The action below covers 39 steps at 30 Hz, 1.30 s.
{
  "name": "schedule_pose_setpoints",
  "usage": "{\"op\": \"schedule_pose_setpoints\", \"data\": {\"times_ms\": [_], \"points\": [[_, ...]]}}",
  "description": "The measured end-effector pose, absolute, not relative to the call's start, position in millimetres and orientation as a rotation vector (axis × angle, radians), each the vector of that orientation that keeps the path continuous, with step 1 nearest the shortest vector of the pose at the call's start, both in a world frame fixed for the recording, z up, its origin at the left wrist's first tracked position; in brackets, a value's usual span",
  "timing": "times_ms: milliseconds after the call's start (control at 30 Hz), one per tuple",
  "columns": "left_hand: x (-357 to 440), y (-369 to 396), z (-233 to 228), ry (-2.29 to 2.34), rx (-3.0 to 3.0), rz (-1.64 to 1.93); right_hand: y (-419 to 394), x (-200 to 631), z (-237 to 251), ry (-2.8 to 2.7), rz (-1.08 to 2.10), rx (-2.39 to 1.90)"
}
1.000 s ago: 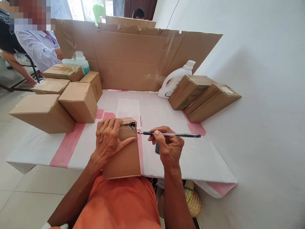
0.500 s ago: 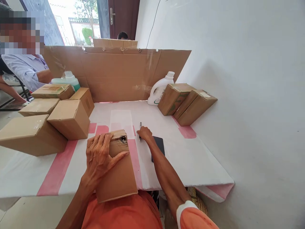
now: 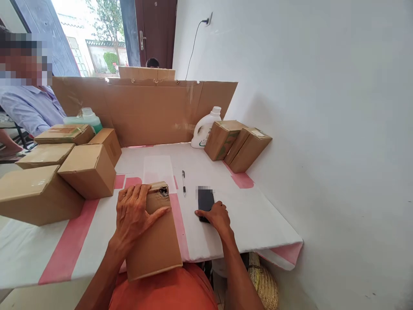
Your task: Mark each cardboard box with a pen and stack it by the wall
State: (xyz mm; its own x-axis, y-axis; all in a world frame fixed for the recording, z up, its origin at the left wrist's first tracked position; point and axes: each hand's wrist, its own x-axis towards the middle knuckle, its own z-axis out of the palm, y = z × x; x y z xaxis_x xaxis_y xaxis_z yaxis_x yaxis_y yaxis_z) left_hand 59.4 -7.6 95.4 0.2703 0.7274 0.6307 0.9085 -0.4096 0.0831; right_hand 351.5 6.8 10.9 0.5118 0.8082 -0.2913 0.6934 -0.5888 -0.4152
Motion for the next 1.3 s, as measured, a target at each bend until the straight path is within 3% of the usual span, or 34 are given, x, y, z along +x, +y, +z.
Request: {"op": "schedule_pose_setpoints", "data": {"times_ms": [233, 333, 433, 700, 1300], "points": [[59.1, -10.0, 92.7, -1.552, -2.232, -0.933, 2.0, 360.6, -3.1, -1.175, 0.852, -2.179], [62.1, -10.7, 95.0, -1.588, -2.262, -0.888, -25.5, 350.6, 2.0, -0.904, 1.104, -1.769], [64.6, -10.3, 98.9, -1.620, -2.263, -0.852, -51.9, 334.7, 27.1, -0.588, 1.462, -1.245], [65.4, -14.9, 100.3, -1.588, -2.294, -0.889, -71.1, 265.0, 99.7, -0.735, 1.828, -0.691], [62.5, -21.0, 105.9, -1.549, -2.307, -0.860, -71.0, 231.7, 98.4, -0.798, 1.957, -0.458]]}}
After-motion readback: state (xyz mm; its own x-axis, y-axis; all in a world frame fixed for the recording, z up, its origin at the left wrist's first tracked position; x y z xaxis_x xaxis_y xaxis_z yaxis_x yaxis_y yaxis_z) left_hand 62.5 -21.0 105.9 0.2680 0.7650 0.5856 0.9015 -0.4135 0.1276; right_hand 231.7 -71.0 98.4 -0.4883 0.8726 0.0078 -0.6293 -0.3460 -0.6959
